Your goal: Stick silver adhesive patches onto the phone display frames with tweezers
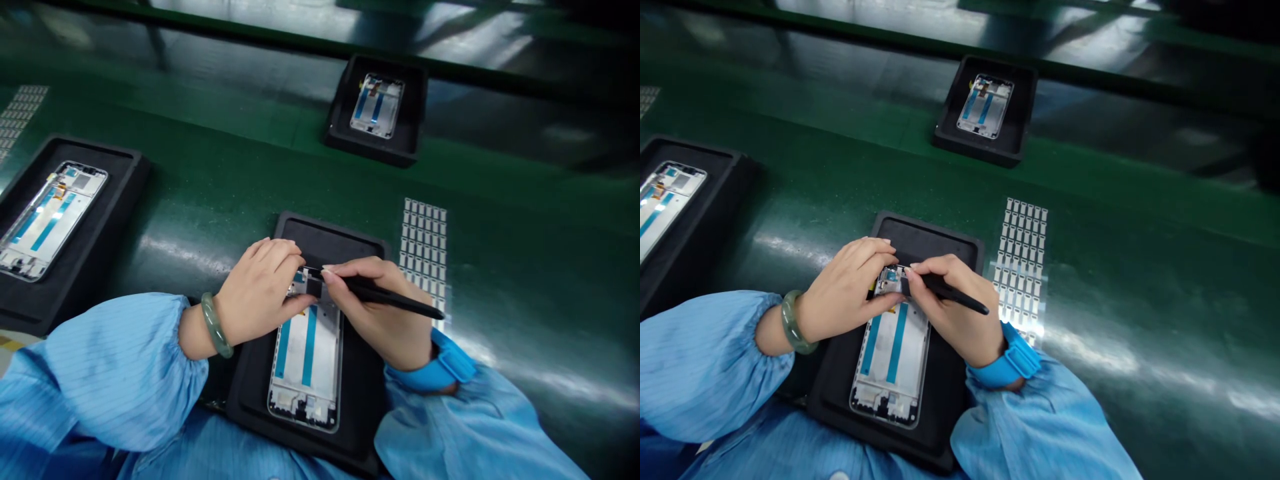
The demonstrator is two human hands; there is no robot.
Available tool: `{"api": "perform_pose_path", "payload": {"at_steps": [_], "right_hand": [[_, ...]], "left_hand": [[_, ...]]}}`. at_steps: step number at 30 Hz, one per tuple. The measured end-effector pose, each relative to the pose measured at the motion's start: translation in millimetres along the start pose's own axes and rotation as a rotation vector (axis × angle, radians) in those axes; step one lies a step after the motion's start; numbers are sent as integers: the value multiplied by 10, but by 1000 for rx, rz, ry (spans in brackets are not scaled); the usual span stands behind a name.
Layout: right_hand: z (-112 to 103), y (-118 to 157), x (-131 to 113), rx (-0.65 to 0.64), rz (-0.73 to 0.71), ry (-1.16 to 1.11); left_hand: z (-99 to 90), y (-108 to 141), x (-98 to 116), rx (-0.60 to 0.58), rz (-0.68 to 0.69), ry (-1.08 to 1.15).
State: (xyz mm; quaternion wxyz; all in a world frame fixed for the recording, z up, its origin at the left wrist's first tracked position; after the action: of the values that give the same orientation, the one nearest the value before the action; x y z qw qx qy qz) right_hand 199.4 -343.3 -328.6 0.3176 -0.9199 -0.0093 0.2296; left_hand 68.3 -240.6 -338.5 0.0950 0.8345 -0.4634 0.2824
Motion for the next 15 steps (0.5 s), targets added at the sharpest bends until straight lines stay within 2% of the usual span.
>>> {"api": "perform_pose_path", "payload": {"at_steps": [15], "right_hand": [[-13, 26, 3, -14, 15, -65]], "left_hand": [[-7, -1, 7, -8, -5, 6]]}}
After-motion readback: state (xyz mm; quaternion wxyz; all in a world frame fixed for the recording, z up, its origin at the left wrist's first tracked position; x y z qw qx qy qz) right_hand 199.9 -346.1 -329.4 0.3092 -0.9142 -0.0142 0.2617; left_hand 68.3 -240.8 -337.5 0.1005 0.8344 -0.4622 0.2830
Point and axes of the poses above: each hand's wrist, its own y-axis away from the middle knuckle, its own z-axis out of the palm, x = y × z, the point moved 2 cm from there along -y, towards the middle knuckle, and after that the axes turned 15 degrees about -z, right-handed, at the moved point
